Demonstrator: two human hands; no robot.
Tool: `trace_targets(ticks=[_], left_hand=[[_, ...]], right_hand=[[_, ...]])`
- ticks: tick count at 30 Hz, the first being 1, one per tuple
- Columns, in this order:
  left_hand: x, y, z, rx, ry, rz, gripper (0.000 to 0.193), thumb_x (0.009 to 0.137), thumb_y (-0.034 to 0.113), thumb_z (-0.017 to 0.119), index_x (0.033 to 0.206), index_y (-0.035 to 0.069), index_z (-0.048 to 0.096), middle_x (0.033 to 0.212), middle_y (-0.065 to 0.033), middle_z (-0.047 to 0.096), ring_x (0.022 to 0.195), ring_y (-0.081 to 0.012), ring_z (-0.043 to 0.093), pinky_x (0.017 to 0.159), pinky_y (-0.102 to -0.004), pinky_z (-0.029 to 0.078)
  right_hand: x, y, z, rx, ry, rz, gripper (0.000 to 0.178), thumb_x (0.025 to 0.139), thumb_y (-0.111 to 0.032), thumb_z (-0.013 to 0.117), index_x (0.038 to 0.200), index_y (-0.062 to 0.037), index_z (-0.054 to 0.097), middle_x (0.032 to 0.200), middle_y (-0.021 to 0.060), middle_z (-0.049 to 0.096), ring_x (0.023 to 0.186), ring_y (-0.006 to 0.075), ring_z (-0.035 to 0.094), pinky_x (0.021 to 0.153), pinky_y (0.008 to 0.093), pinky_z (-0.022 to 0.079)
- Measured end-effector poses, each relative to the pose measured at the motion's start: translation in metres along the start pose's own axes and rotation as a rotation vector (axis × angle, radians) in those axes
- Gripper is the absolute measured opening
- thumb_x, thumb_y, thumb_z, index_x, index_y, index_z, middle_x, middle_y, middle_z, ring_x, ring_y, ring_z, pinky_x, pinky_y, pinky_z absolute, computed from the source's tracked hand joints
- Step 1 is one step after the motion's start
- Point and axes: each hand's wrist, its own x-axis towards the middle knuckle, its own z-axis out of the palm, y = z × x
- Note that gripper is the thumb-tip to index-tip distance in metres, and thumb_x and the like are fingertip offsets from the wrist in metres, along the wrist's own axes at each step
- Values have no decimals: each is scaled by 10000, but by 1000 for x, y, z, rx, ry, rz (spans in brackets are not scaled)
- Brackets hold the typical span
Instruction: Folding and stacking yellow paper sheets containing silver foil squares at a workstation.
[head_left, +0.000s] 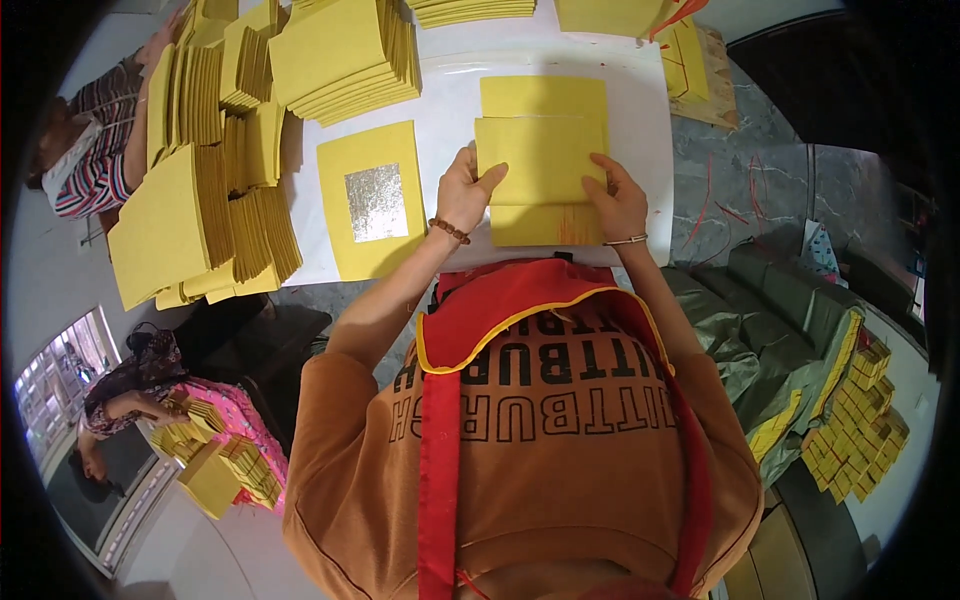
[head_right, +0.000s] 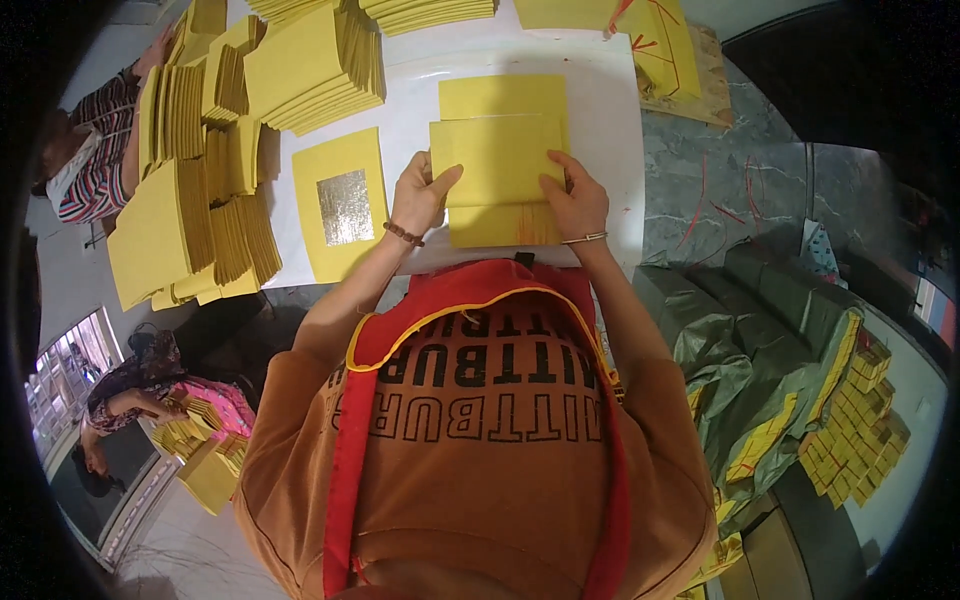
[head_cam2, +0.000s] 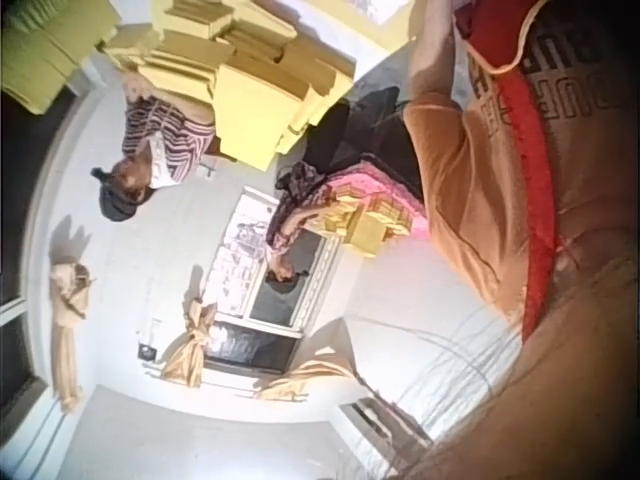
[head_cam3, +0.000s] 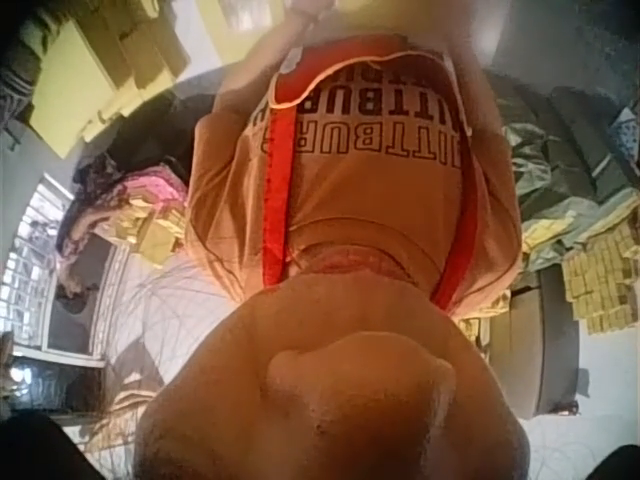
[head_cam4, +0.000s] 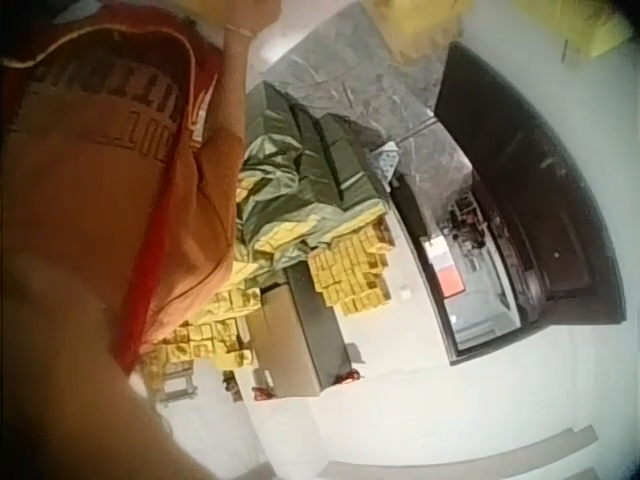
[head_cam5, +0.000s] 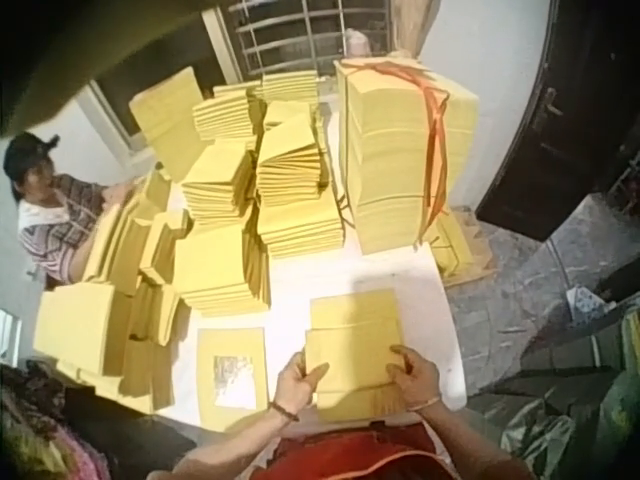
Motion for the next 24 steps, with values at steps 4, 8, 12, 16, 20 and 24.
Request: trace_targets(ticks=[4, 8, 12, 16, 20, 24], left_hand=[[-7, 18, -5, 169, 23, -153, 353, 808, 168, 599, 1118, 21, 518, 874, -120, 626, 821, -199, 600, 694, -301, 453], [-20, 34, 10, 839, 125, 766, 347, 783, 140, 585, 1115, 55, 532, 1126, -146, 515, 1124, -293, 431, 903, -406, 343], [-16, 28, 32, 1056, -49, 915, 436, 780, 237, 595, 1190, 117, 507, 1274, -129, 422, 1226, -302, 336, 970, -478, 263], [-6, 17, 35, 1113, -113, 815, 473, 811, 300, 561, 1250, 160, 457, 1322, -136, 370, 1244, -324, 304, 990, -487, 242], [-5, 12, 36, 1111, -129, 767, 490, 818, 322, 555, 1268, 172, 433, 1348, -137, 338, 1247, -334, 295, 993, -492, 238], [-4, 13, 36, 1139, -122, 738, 531, 780, 298, 580, 1273, 168, 429, 1353, -143, 337, 1258, -335, 285, 1002, -510, 222]], right_hand=[[2, -2, -1, -72, 8, 9, 338, 745, -202, 645, 1067, -108, 614, 537, 5, 416, 485, 92, 391, 466, 258, 339], [0, -9, -2, -137, 21, 42, 341, 740, -202, 647, 1067, -109, 614, 535, 10, 424, 483, 96, 393, 467, 262, 342], [1, -9, -2, -89, 8, 24, 349, 738, -202, 648, 1071, -104, 611, 533, 18, 436, 481, 105, 404, 472, 269, 351], [0, -15, -2, -132, 8, 3, 342, 749, -191, 637, 1071, -80, 605, 530, 30, 449, 472, 106, 402, 461, 255, 348], [-4, -30, -5, -123, -38, 15, 396, 744, -226, 637, 1116, -98, 584, 700, 45, 536, 606, 137, 484, 568, 325, 394], [-26, -49, -1, -934, -45, -630, 546, 740, -378, 613, 1227, -161, 493, 1213, 108, 445, 1104, 274, 410, 872, 539, 290]])
